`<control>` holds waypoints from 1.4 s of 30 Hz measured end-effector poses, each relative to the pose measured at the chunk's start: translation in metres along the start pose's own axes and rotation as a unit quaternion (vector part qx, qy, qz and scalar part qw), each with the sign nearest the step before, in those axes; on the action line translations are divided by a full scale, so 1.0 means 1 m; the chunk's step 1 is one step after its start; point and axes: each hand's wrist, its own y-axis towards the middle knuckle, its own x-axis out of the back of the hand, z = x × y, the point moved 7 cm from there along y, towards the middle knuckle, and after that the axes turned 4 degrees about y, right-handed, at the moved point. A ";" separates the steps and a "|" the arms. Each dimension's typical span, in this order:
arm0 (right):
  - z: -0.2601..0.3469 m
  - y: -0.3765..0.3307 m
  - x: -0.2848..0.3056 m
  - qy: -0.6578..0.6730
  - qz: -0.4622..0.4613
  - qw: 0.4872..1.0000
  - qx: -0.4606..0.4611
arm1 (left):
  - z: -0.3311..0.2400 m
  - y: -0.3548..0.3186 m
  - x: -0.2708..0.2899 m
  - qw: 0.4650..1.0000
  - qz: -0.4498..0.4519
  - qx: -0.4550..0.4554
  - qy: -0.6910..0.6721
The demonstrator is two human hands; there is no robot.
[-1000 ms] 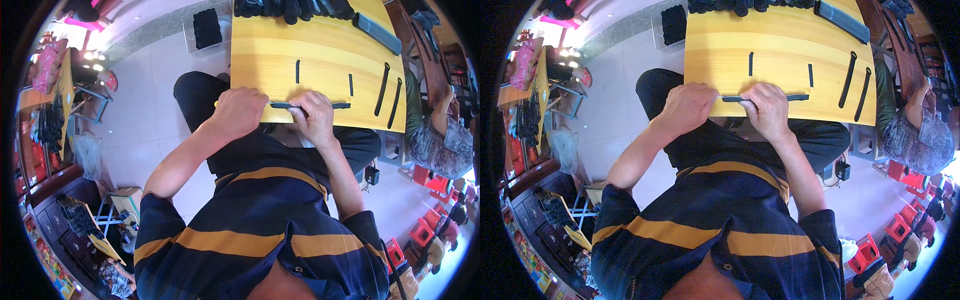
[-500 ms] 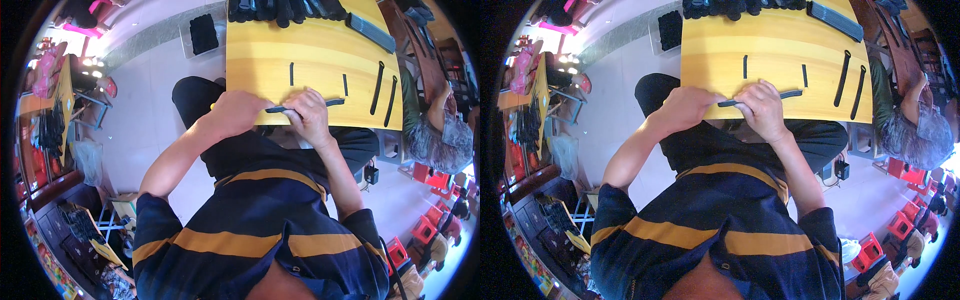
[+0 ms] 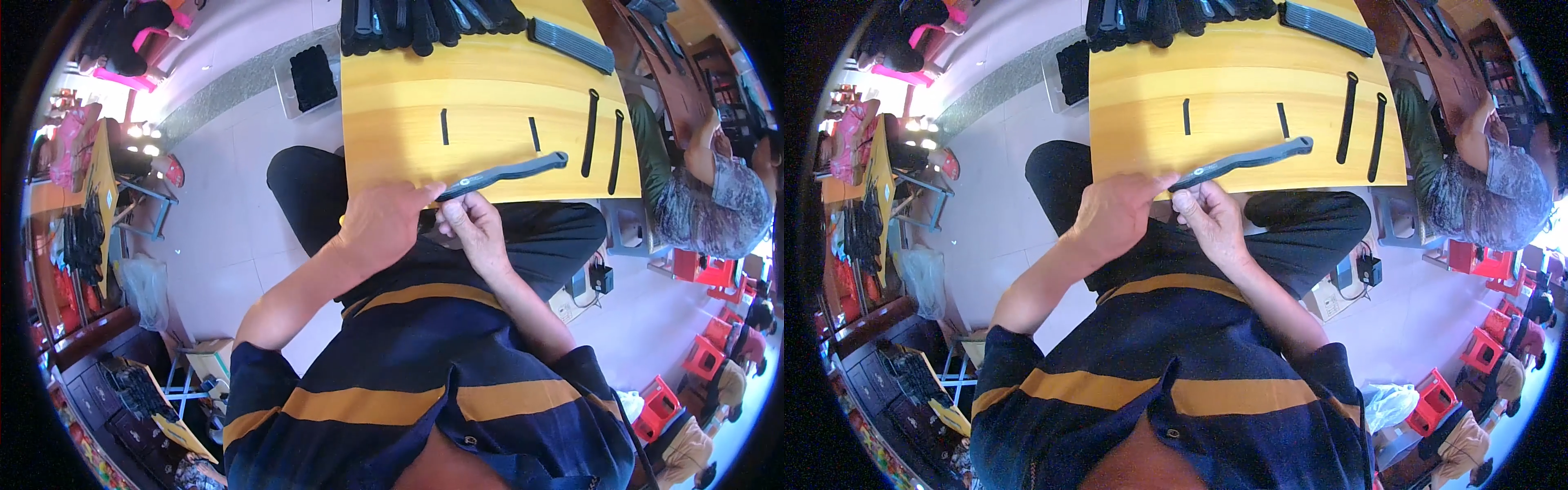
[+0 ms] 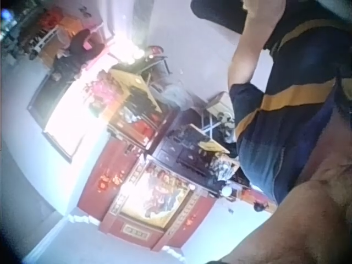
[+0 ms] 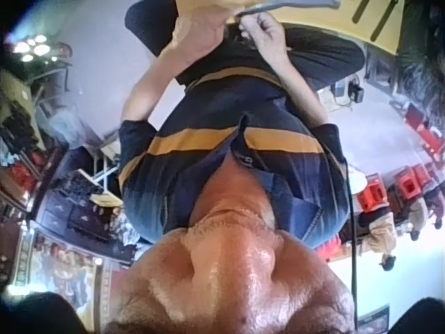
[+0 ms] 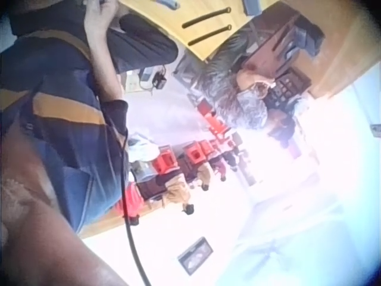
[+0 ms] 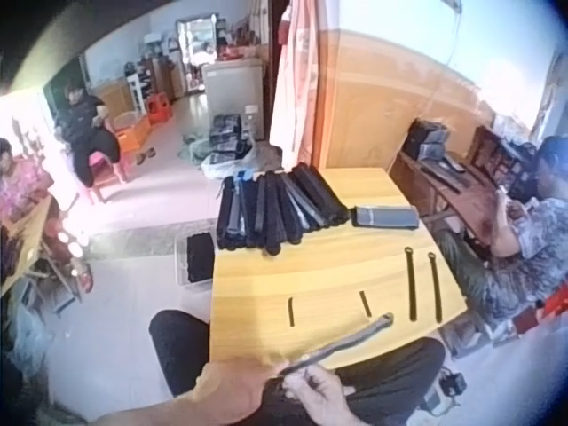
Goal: Assembling fabric straps by manually attaching plastic buckles and metal pins.
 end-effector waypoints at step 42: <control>0.061 -0.025 -0.016 -0.124 0.265 0.954 0.068 | -0.055 0.000 0.033 0.978 0.102 -0.163 0.079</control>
